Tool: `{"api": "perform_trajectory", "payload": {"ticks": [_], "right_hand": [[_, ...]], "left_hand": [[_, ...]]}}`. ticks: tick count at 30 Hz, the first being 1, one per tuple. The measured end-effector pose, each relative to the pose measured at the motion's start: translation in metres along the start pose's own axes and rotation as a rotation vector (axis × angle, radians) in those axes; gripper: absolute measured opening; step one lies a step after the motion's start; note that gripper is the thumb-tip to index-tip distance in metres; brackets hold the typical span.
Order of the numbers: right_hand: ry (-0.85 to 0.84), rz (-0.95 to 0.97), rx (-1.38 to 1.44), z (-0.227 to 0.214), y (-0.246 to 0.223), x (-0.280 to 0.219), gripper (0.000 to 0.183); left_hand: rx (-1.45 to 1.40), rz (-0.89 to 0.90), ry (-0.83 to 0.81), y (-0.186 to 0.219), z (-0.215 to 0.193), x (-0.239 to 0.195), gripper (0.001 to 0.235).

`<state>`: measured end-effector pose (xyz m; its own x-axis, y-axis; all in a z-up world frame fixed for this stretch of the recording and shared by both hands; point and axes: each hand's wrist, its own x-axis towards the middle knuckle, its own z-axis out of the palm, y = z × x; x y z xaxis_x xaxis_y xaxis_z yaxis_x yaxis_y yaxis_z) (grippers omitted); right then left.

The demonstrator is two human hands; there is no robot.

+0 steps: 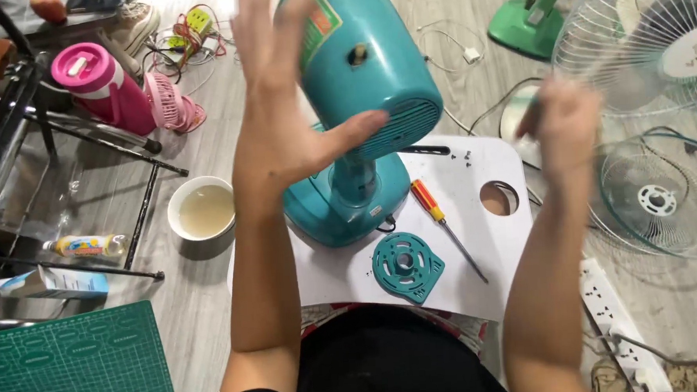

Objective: The person cleans a teal pedestal fan by wiping its base and neck with a black cloth. They also remove a sticker from the fan's neck and wipe the surface again.

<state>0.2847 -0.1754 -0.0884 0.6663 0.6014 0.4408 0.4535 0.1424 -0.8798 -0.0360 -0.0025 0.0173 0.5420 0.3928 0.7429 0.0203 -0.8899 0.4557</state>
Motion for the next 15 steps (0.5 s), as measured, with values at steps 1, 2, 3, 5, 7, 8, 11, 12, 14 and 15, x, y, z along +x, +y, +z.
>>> {"api": "perform_trajectory", "payload": {"ticks": [1,2,3,5,7,8,11,12,14,15], "right_hand": [[-0.018,0.16,-0.241,-0.003,0.025,-0.02,0.036],[-0.011,0.158,-0.242,-0.006,0.058,-0.038,0.036],[-0.018,0.18,-0.434,-0.009,0.091,-0.056,0.038],[-0.011,0.203,-0.633,-0.011,0.129,-0.087,0.043],[-0.087,0.262,-0.588,-0.009,0.141,-0.118,0.024],[-0.078,0.263,-0.592,-0.007,0.145,-0.124,0.024],[-0.226,0.166,-0.71,-0.005,0.144,-0.14,0.027],[-0.273,0.194,-0.72,-0.004,0.135,-0.144,0.025],[-0.316,0.225,-0.73,-0.006,0.125,-0.143,0.026],[-0.37,0.29,-0.725,-0.009,0.123,-0.138,0.031]], "left_hand": [[-0.096,-0.043,0.048,-0.008,0.003,-0.008,0.114],[-0.1,-0.036,0.046,-0.014,0.008,-0.014,0.114],[-0.134,-0.034,0.037,-0.02,0.013,-0.02,0.12],[-0.181,-0.021,0.026,-0.031,0.02,-0.027,0.126],[-0.215,-0.026,0.02,-0.038,0.026,-0.031,0.134],[-0.223,-0.019,0.018,-0.04,0.029,-0.032,0.134],[-0.432,-0.038,0.008,-0.042,0.033,-0.032,0.142],[-0.461,-0.056,0.014,-0.04,0.032,-0.032,0.139],[-0.493,-0.073,0.016,-0.036,0.031,-0.031,0.137],[-0.527,-0.078,0.019,-0.034,0.031,-0.031,0.133]]}}
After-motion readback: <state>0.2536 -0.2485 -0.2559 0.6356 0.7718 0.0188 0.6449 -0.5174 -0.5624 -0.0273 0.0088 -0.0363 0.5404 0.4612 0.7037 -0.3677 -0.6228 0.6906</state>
